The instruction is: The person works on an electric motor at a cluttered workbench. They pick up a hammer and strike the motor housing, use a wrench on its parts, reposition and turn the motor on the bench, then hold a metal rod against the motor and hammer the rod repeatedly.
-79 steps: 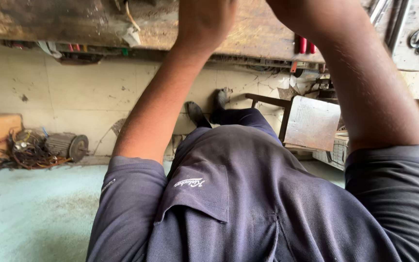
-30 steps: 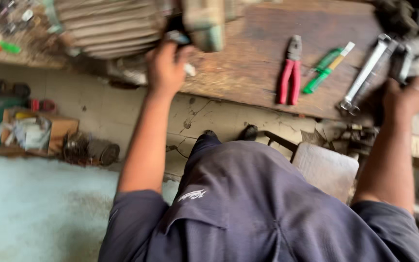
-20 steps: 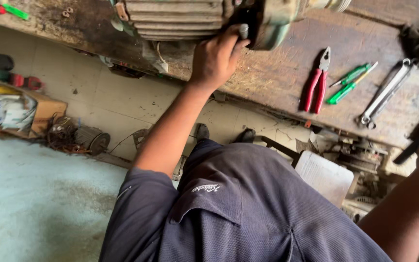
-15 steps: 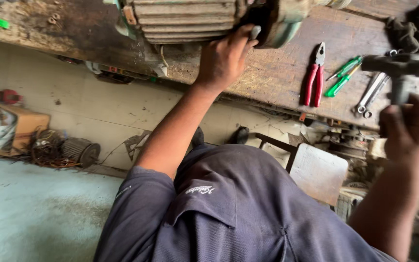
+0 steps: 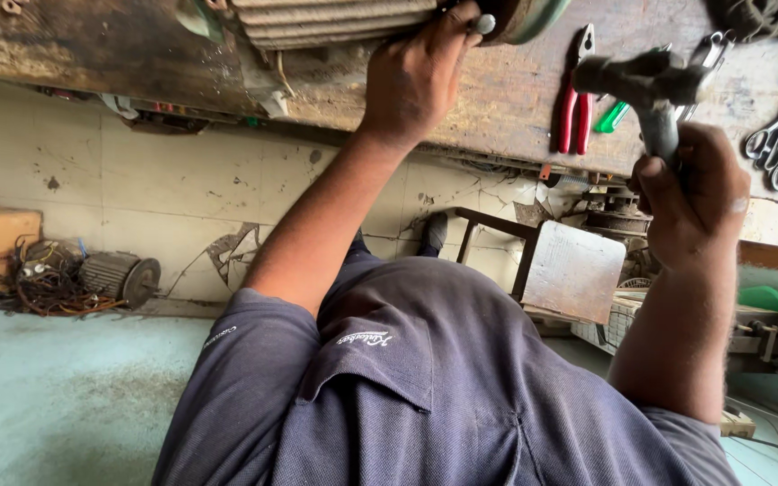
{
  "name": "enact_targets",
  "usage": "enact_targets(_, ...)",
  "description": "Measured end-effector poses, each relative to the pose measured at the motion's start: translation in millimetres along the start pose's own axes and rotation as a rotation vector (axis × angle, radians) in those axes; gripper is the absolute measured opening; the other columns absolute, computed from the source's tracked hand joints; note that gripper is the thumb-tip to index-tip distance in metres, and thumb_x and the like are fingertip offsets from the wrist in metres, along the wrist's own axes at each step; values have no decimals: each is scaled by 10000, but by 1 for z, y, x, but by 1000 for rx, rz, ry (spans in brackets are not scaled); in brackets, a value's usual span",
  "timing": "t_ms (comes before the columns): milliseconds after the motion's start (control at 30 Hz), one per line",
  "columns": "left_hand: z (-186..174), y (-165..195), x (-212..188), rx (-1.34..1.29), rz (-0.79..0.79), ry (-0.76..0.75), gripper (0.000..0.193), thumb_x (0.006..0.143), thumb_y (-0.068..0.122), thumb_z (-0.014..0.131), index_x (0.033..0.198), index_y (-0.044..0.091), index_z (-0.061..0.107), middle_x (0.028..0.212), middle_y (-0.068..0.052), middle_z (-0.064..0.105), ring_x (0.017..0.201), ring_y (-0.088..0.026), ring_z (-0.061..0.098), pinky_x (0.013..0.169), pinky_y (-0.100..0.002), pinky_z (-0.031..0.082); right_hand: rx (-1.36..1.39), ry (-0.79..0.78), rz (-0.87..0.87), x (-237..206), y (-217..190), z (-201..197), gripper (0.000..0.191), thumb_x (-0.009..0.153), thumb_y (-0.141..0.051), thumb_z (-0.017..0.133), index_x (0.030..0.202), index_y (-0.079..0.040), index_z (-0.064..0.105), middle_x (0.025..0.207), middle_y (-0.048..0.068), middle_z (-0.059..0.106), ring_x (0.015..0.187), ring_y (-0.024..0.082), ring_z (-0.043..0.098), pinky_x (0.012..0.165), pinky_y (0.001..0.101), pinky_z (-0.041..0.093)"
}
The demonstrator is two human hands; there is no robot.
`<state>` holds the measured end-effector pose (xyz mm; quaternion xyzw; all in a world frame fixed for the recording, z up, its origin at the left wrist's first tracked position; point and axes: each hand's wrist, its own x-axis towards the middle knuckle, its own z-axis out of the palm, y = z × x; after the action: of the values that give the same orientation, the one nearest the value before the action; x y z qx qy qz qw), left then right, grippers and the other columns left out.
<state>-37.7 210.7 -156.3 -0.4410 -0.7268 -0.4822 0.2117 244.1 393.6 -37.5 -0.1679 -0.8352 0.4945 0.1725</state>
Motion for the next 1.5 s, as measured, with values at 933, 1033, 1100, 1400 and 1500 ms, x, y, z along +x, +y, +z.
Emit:
enact_targets(933, 24, -9, -5, 36, 34, -13, 264, 1095, 110, 565, 1355, 65, 557, 870, -144, 751, 649, -190, 750, 514, -261, 628, -652, -60, -377, 44, -55, 6, 188, 1130, -87, 713, 1248, 19, 611, 945, 142, 662, 817, 246, 668, 720, 326, 516)
enact_targets(1033, 27, -10, -7, 43, 58, -77, 233, 1146, 141, 558, 1368, 108, 496, 965, -130, 757, 739, -209, 759, 602, -308, 642, -845, -79, -465, 57, -80, 13, 175, 1140, -110, 713, 1207, 13, 607, 943, 139, 665, 814, 286, 688, 706, 367, 531)
enact_targets(1100, 29, -12, -6, 82, 54, -112, 331, 1107, 52, 561, 1432, 95, 511, 878, -139, 746, 665, -204, 749, 540, -296, 632, -917, -61, -509, 57, -94, 10, 177, 1159, -116, 698, 1220, 16, 598, 953, 145, 671, 819, 290, 694, 703, 375, 540)
enact_targets(1400, 27, -14, -4, 0, 118, -106, 384, 1088, 129, 606, 1446, 59, 487, 872, -146, 746, 690, -219, 759, 564, -316, 638, -862, -92, -340, 46, -86, 16, 233, 1159, -169, 596, 1300, 4, 530, 893, 101, 702, 775, 209, 721, 644, 308, 560)
enact_targets(1500, 25, -13, -3, 4, 126, -107, 377, 1082, 100, 602, 1444, 56, 506, 851, -145, 742, 670, -215, 755, 551, -318, 635, -933, -61, -366, 42, -91, 16, 265, 1145, -154, 665, 1306, 6, 528, 927, 150, 718, 799, 246, 726, 696, 358, 577)
